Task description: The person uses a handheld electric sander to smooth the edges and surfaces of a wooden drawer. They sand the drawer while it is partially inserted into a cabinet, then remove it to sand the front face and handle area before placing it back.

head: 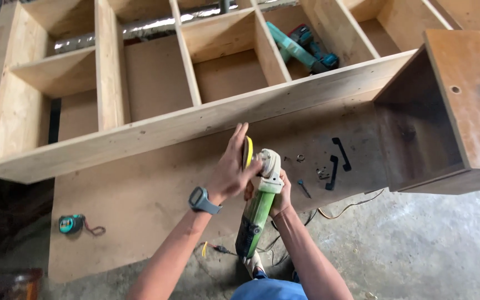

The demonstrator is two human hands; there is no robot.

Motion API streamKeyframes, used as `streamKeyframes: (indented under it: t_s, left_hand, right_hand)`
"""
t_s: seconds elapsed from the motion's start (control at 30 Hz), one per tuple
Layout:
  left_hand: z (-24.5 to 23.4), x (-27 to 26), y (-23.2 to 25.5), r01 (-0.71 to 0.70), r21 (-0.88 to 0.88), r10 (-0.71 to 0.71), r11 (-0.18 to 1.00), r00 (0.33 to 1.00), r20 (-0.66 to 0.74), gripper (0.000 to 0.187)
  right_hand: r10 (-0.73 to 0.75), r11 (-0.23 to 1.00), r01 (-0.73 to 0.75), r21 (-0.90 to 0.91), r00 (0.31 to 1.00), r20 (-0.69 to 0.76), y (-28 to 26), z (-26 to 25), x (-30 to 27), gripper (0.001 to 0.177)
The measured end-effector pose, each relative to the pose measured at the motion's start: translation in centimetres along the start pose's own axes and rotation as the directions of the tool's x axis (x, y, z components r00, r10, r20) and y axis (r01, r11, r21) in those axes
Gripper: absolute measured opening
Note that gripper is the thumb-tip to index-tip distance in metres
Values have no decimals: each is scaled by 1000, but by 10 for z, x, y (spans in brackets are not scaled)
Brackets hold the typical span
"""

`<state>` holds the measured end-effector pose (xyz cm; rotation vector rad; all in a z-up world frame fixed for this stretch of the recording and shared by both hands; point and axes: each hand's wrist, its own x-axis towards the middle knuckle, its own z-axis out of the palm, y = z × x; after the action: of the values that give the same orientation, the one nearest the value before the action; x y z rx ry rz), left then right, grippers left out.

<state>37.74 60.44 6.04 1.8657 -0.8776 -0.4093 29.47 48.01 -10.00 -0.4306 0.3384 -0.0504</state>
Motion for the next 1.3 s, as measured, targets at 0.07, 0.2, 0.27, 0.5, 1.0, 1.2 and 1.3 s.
streamKeyframes:
  t_s: [0.07, 0.2, 0.27, 0.5, 1.0, 1.2, 1.3]
  left_hand:
    - [1, 9, -14, -354, 121, 357, 927, 934, -4, 91]
    - [4, 27, -31, -779, 301, 799, 551, 596, 82, 85]
    - [15, 21, -27, -657, 306, 690, 688, 724, 5, 81]
    - [12, 22, 45, 256, 225, -282, 940, 955, 90, 76]
    - [47, 28, 16, -473, 458, 546, 752, 837, -33, 71]
    - [29, 35, 58, 363, 215, -354, 907, 932, -81, 49]
    - [6, 15, 46, 377, 196, -403, 905, 908, 114, 82]
  right_hand:
    - [24, 997, -24, 78, 1000, -2, -5, 11, -12, 59]
    - [176, 944, -189, 271, 982, 72, -3, -4, -8, 62]
    - [135, 959, -147, 244, 989, 66, -16, 21, -24, 59]
    - [-40, 992, 42, -116, 999, 17, -40, 42, -36, 58]
    - [-67, 989, 57, 137, 995, 67, -22, -13, -12, 41]
    - [-94, 968, 72, 241, 992, 81, -21, -36, -2, 36]
    - [-83, 956, 55, 288, 993, 85, -21, -42, -2, 33]
